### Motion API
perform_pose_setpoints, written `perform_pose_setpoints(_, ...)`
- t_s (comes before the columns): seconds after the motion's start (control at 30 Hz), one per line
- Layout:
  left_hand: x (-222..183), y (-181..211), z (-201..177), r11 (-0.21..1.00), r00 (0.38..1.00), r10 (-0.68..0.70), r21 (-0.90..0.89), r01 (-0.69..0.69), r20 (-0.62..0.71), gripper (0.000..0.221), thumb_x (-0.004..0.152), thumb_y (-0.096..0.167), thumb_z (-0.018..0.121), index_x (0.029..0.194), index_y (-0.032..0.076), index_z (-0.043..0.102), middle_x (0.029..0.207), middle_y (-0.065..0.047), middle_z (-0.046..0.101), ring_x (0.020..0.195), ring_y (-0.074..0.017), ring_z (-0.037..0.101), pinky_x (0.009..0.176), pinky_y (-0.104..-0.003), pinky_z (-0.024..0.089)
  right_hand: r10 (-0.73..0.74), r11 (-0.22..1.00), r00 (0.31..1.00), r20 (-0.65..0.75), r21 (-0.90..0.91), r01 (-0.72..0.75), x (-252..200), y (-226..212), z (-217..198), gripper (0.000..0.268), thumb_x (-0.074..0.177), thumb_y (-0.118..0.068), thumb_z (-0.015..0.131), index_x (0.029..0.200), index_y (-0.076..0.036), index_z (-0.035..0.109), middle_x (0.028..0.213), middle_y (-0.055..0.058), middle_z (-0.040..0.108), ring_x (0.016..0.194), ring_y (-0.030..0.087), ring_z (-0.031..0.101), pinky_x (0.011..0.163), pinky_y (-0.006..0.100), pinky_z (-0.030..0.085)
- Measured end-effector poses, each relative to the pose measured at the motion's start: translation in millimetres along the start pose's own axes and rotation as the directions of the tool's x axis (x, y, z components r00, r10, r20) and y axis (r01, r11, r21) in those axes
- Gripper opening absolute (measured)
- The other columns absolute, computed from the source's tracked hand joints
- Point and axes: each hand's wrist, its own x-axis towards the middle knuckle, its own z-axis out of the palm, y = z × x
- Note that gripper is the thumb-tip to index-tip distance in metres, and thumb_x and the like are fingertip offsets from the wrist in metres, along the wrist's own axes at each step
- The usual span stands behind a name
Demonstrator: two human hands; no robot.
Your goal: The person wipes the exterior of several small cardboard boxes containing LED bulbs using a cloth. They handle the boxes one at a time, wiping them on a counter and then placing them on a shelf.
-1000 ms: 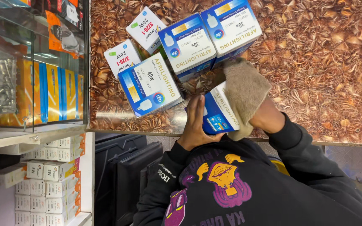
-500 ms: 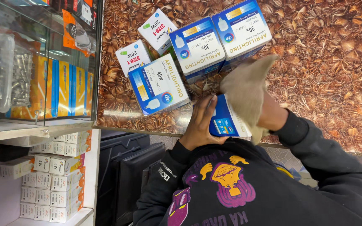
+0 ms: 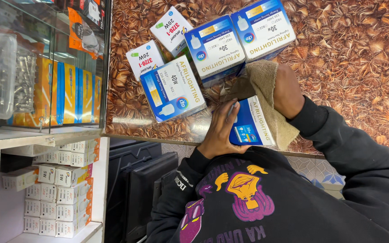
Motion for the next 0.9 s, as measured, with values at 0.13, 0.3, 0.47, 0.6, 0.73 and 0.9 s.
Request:
perform_pose_setpoints(0.13,-0.9,0.4,-2.3,0.999,1.000,0.016,0.038,-0.015,-0.021,0.110,0.075,0.041,0.085,0.161,0.002,0.029,0.152,-0.031,0.039,0.138,-0.0501,0.043,0.114,-0.062,0.032,-0.141,0.986,0.987,-0.072,-0.098,0.134,-10.2,1.3,10.0,0.027,0.100,-0.019,0.064,0.114,0.002,0.073,0.108,0.027,0.070,0.108,0.053,0.061,0.081,0.059,0.048)
perform_pose_setpoints(0.3,-9.9,1.4,-4.8,0.998,0.999,0.019,0.063,-0.017,-0.038,0.111,0.071,0.040,0.087,0.159,-0.001,0.032,0.148,-0.033,0.042,0.135,-0.0525,0.045,0.112,-0.063,0.035,-0.254,0.941,0.965,-0.070,-0.249,0.230,-32.0,-47.3,8.4,0.030,0.103,-0.025,0.061,0.112,0.003,0.070,0.112,0.022,0.068,0.111,0.047,0.057,0.094,0.054,0.040)
perform_pose_setpoints(0.47,-9.1,3.1,-1.6,0.998,0.995,0.026,0.064,-0.020,-0.092,0.108,0.072,0.037,0.087,0.158,-0.001,0.034,0.148,-0.033,0.041,0.136,-0.0540,0.044,0.111,-0.064,0.035,0.252,0.961,0.967,0.049,-0.130,-0.244,-47.8,-68.8,-5.9,0.060,0.105,-0.037,0.045,0.139,0.012,0.048,0.135,0.039,0.046,0.134,0.055,0.039,0.112,0.064,0.029)
perform_pose_setpoints(0.6,-5.5,2.5,1.1,0.998,0.994,0.034,0.054,-0.029,-0.101,0.108,0.072,0.035,0.088,0.157,-0.002,0.034,0.148,-0.034,0.041,0.134,-0.0531,0.045,0.111,-0.064,0.035,0.326,0.940,0.941,0.090,-0.140,-0.312,-40.2,-67.9,-15.4,0.070,0.105,-0.048,0.040,0.140,0.012,0.048,0.134,0.042,0.044,0.135,0.058,0.040,0.112,0.066,0.032)
perform_pose_setpoints(0.73,-5.5,1.9,1.4,0.998,0.993,0.042,0.046,-0.037,-0.108,0.107,0.072,0.035,0.088,0.158,0.000,0.035,0.149,-0.033,0.041,0.135,-0.0527,0.045,0.111,-0.064,0.035,0.462,0.886,0.876,0.140,-0.047,-0.461,-32.1,-63.3,-23.8,0.065,0.104,-0.047,0.038,0.134,0.008,0.055,0.117,0.036,0.053,0.112,0.055,0.057,0.095,0.066,0.046)
perform_pose_setpoints(0.9,-7.5,-3.1,3.7,0.998,0.994,0.049,0.033,-0.046,-0.102,0.108,0.071,0.036,0.089,0.157,0.000,0.036,0.149,-0.034,0.041,0.135,-0.0541,0.045,0.110,-0.065,0.034,0.369,0.919,0.926,0.084,-0.182,-0.350,-78.7,7.0,0.4,0.039,0.094,-0.028,0.061,0.110,0.007,0.062,0.096,0.033,0.060,0.094,0.063,0.058,0.074,0.068,0.047)
